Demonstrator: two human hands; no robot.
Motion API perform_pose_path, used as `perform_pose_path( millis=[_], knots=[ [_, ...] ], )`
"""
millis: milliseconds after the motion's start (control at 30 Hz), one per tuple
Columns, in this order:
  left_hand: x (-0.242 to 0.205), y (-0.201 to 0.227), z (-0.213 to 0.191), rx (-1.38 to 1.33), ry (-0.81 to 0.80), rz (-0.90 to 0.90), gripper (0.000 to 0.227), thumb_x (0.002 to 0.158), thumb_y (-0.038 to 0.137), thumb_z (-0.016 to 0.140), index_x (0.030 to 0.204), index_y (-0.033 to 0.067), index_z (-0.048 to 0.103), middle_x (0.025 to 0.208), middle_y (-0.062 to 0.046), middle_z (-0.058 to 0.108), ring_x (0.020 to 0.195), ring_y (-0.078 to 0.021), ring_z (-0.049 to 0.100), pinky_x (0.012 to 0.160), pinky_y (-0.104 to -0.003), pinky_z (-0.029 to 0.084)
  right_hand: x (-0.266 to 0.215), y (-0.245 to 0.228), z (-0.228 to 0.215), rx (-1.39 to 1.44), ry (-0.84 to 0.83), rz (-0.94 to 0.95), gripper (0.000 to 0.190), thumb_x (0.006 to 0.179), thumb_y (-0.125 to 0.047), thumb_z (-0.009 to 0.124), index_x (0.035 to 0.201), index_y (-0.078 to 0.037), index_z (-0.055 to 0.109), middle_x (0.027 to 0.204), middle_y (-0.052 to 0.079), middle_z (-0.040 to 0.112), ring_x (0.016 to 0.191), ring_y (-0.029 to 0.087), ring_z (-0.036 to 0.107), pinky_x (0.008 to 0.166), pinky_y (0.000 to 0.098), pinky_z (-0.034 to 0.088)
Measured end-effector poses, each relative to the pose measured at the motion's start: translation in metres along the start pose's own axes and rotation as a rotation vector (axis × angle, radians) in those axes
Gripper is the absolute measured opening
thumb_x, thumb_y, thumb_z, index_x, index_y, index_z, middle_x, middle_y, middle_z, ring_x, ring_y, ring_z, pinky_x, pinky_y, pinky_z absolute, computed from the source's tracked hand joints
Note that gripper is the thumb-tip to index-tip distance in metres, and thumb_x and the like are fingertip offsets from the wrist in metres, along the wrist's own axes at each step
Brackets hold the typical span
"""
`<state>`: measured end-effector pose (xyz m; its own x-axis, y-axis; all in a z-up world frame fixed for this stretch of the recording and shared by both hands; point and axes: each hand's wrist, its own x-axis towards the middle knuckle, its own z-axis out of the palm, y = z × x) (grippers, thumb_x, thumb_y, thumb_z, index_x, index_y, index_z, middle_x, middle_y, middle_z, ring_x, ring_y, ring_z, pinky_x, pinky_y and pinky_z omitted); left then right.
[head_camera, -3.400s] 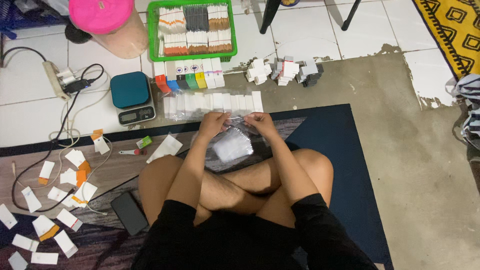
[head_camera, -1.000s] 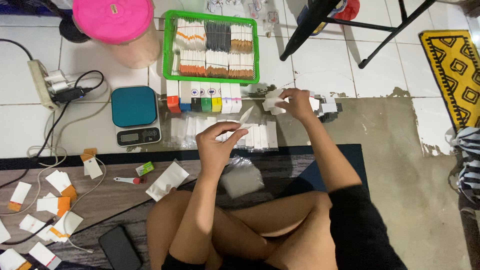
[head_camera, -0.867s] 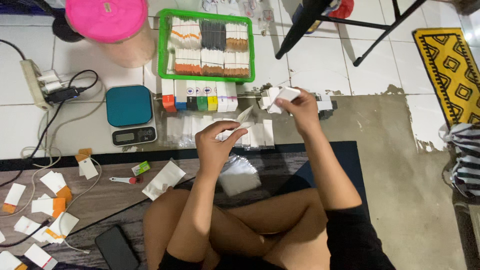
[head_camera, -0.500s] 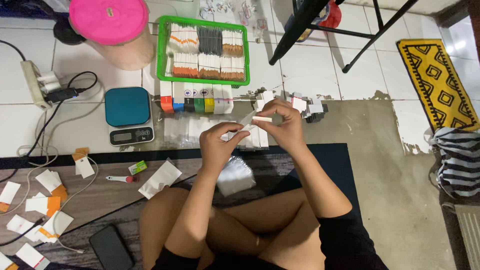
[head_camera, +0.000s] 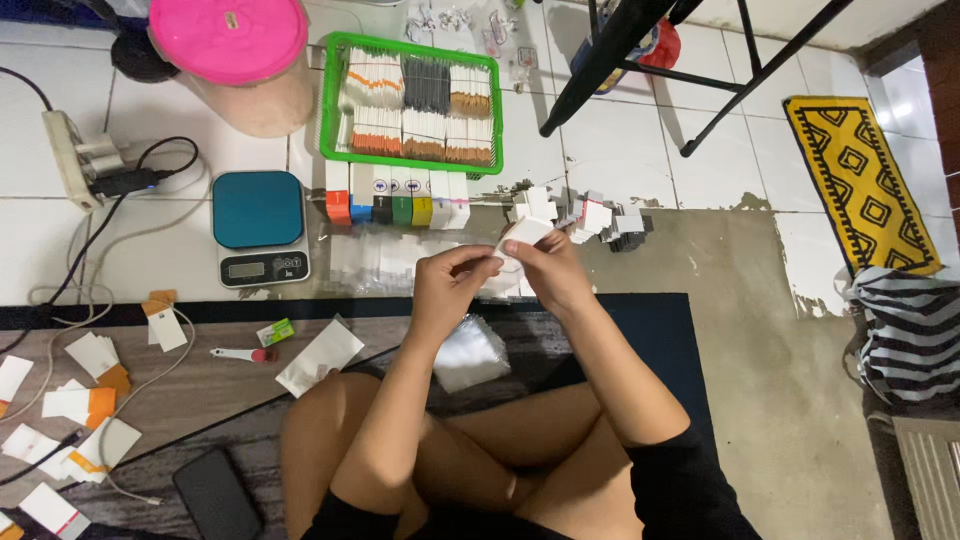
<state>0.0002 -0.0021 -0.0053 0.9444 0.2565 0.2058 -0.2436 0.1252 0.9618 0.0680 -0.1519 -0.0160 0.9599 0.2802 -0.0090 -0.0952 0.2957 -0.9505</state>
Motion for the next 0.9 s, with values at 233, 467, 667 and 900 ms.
perform_pose_path(
  millis=[233, 467, 667, 900],
  knots=[
    [0.002, -0.009, -0.004, -0.019, 0.002, -0.096, 0.012, 0.086, 0.011, 0.076, 0.094, 0.0023, 0.075, 0.076, -0.017, 0.074, 0.072, -0.0208, 0.072, 0.064, -0.029, 0.058, -0.006, -0.04, 0.007, -0.468, 0.142, -0.436, 0.028, 0.085, -0.005, 0.076, 0.111, -0.002, 0.066, 0.088, 0.011, 0.065, 0.083, 0.019, 0.06, 0.078, 0.0341, 0.049],
    [0.002, -0.011, -0.004, -0.036, 0.065, -0.167, 0.011, 0.086, 0.014, 0.077, 0.093, 0.0056, 0.077, 0.075, -0.013, 0.074, 0.071, -0.0117, 0.066, 0.062, -0.029, 0.059, -0.012, -0.041, 0.0, -0.677, -0.091, -0.525, 0.013, 0.081, -0.002, 0.078, 0.094, -0.006, 0.077, 0.083, 0.008, 0.07, 0.085, 0.021, 0.065, 0.083, 0.0339, 0.049],
    [0.001, -0.009, -0.004, 0.035, 0.11, -0.137, 0.01, 0.087, 0.014, 0.076, 0.093, 0.0067, 0.078, 0.076, -0.014, 0.074, 0.075, -0.011, 0.064, 0.062, -0.029, 0.057, -0.018, -0.04, 0.003, -0.764, -0.279, -0.52, 0.015, 0.087, -0.009, 0.071, 0.102, -0.007, 0.073, 0.105, 0.014, 0.064, 0.103, 0.031, 0.061, 0.09, 0.0433, 0.046],
    [0.0, -0.013, 0.002, -0.041, 0.191, -0.166, 0.014, 0.086, 0.008, 0.074, 0.1, 0.004, 0.075, 0.082, -0.015, 0.074, 0.076, -0.0139, 0.069, 0.068, -0.027, 0.059, -0.038, 0.079, -0.028, -0.255, -0.039, 0.064, 0.013, 0.085, -0.006, 0.075, 0.077, -0.005, 0.064, 0.066, 0.002, 0.063, 0.066, 0.01, 0.057, 0.064, 0.0218, 0.045]
  ],
)
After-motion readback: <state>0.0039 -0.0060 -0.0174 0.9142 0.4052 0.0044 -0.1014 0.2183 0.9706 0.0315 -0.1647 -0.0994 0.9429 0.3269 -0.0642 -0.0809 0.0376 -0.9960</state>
